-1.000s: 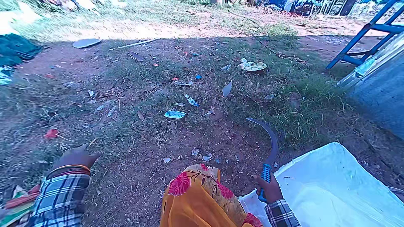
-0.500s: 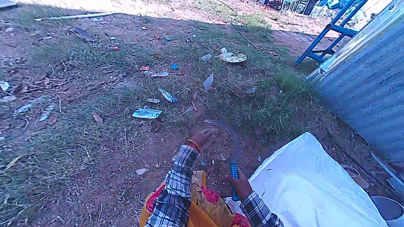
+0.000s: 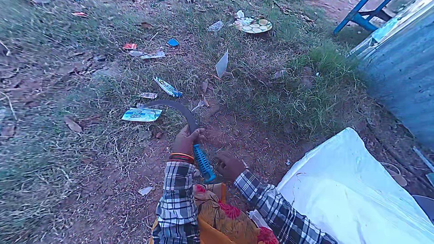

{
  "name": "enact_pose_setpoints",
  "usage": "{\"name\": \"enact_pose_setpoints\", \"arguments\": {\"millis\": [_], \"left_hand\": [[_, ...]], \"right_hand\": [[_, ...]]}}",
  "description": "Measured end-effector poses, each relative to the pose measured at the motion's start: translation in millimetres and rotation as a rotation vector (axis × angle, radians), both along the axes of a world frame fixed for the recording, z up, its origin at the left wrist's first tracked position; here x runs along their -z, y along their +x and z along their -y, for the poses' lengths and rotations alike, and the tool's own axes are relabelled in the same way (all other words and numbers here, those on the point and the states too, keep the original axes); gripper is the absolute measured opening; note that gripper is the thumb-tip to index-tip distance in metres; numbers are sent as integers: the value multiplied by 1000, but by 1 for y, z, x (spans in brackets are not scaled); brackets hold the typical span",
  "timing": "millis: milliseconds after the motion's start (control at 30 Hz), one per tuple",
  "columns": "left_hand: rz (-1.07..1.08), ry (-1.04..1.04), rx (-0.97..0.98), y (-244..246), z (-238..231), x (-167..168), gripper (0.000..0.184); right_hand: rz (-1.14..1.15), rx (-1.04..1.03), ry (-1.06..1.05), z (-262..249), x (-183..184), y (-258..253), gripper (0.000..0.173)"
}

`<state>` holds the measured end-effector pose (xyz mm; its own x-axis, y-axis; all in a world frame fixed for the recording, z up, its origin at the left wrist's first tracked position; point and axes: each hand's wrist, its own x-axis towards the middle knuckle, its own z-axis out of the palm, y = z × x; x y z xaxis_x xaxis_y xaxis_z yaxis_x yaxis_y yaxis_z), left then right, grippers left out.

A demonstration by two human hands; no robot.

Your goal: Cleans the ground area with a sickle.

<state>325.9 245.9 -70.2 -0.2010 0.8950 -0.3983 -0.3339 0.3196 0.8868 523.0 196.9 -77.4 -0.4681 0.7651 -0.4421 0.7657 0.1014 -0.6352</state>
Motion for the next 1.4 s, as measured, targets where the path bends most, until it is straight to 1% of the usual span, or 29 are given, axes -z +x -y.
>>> {"name": "enact_pose_setpoints", "arguments": {"millis": [67, 100, 167, 200, 233, 300, 367, 433, 500, 533, 567, 633, 700, 800, 933, 1067, 1233, 1333, 1400], "left_hand": [[-142, -32, -57, -6, 0, -1, 37], [-199, -45, -75, -8, 1, -3, 37], [-283, -36, -86, -9, 2, -4, 36], [-293, -14, -81, -9, 3, -3, 35], [-280, 9, -61, -8, 4, -3, 34], [-237, 42, -26, -7, 6, 0, 34], [-180, 60, -17, -8, 7, 1, 33], [-126, 71, -54, -9, 8, -2, 32], [-115, 73, -98, -14, 10, -6, 29], [-116, 81, -121, -16, 11, -6, 31], [-122, 87, -135, -18, 11, -6, 33], [-151, 86, -149, -21, 11, -6, 35], [-179, 85, -130, -22, 13, -6, 34], [-196, 76, -72, -19, 13, -5, 32], [-179, 75, -27, -11, 10, -2, 35], [-180, 68, 3, 3, 9, 0, 35], [-213, 35, 76, 16, 9, 1, 36], [-233, 42, 100, 17, 9, 1, 34], [-241, 47, 110, 15, 9, 3, 34]], "right_hand": [[235, -172, -46, 5, 16, -10, 44], [297, -213, -53, 10, 27, -14, 47], [346, -236, -52, 17, 45, -19, 52], [356, -241, -49, 17, 50, -19, 51], [358, -239, -41, 16, 54, -18, 46], [341, -214, -11, 8, 57, -11, 33], [262, -115, 51, -2, 53, 0, 29], [142, 116, 155, -12, 40, 11, 26], [116, 297, 234, -20, 26, 18, 24], [124, 328, 253, -23, 21, 20, 24], [145, 319, 237, -24, 17, 20, 25], [223, 223, 134, -22, 8, 16, 31], [273, 162, 62, -17, 6, 13, 35], [343, 186, -13, -13, 8, 19, 38], [446, 237, -84, -3, 13, 37, 41], [393, 207, -81, 15, 26, 44, 37], [380, 156, -136, 23, 56, 26, 44], [385, 123, -113, 18, 62, 25, 37], [393, 168, -63, 12, 53, 36, 33]]}}
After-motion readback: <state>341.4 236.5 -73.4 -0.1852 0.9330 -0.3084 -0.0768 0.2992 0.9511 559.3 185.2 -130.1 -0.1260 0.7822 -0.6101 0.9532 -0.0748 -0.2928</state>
